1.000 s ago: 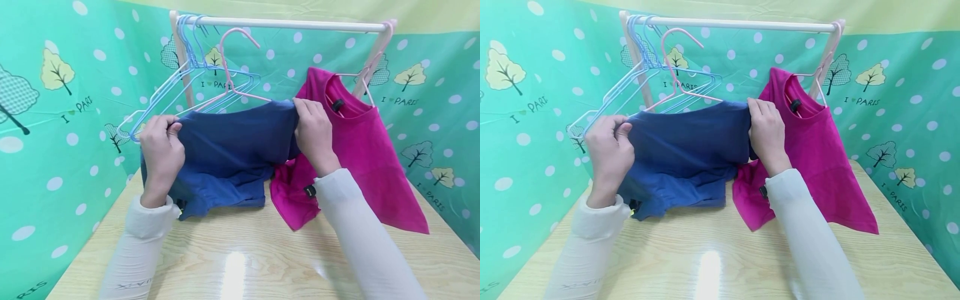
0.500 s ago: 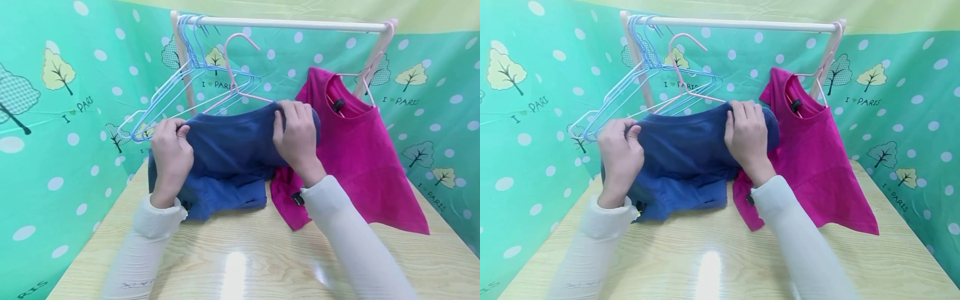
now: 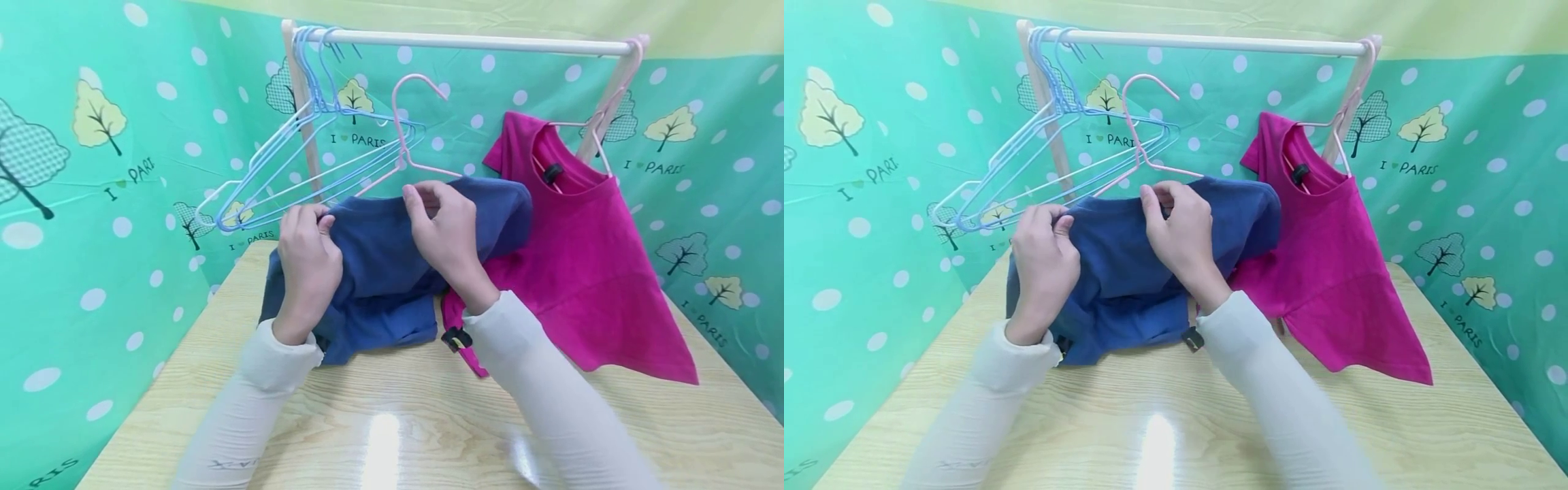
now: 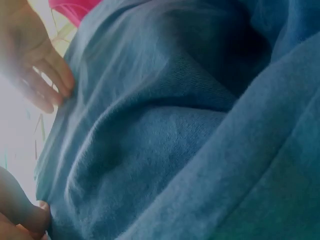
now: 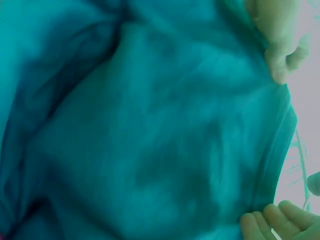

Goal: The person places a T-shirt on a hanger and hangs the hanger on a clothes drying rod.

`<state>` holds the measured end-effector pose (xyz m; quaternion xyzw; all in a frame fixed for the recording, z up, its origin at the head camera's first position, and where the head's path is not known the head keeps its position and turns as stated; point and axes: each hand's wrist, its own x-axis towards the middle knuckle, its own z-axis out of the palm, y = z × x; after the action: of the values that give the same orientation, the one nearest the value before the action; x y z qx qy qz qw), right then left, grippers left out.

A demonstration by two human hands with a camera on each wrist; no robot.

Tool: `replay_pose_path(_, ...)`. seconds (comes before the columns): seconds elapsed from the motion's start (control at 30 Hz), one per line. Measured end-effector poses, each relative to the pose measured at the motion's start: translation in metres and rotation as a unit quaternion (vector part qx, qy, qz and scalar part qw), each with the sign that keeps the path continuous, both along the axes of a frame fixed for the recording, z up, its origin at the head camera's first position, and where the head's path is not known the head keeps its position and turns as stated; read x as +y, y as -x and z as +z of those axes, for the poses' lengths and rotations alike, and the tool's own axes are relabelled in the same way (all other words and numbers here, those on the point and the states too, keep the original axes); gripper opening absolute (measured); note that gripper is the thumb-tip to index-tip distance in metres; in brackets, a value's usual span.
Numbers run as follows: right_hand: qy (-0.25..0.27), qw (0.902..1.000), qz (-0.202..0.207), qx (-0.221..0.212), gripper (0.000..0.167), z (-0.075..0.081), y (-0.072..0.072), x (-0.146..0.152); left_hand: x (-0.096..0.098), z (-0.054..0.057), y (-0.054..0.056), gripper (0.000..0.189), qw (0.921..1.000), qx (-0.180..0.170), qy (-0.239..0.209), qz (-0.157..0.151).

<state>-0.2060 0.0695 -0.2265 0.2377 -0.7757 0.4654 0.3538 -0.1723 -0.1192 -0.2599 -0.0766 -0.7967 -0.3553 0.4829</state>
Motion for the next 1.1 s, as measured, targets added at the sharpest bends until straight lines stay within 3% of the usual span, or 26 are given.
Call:
replay_pose_path(0.17,0.067,0.9924,0.034,-0.098,0.032,0.004,0.000,-0.016,0.003,-0.002,-0.002,0.025,0.9997,-0.024,-0.004,0.006)
replay_pose_path(0.3,0.143,0.9766,0.069,-0.145,0.033,0.005,0.002,-0.029,0.006,-0.004,-0.003,0.022,0.9988,-0.048,-0.001,0.005)
replay_pose_path(0.57,0.261,0.9465,0.109,-0.155,0.025,0.008,0.002,-0.047,0.012,-0.004,-0.008,0.020,0.9954,-0.091,0.028,-0.008)
replay_pose_path(0.8,0.323,0.9218,0.124,-0.175,0.017,0.012,0.001,-0.050,0.004,0.009,-0.017,0.019,0.9842,-0.155,0.073,-0.044)
replay_pose_path(0.87,0.330,0.9158,0.139,-0.181,0.017,0.013,0.001,-0.049,0.000,0.014,-0.020,0.023,0.9842,-0.151,0.078,-0.050)
replay_pose_path(0.97,0.334,0.9116,0.151,-0.186,0.018,0.018,0.001,-0.048,-0.010,0.021,-0.024,0.028,0.9900,-0.112,0.074,-0.043)
replay_pose_path(1.1,0.332,0.9109,0.156,-0.189,0.019,0.026,0.001,-0.044,-0.028,0.032,-0.031,0.031,0.9956,-0.062,0.071,0.004)
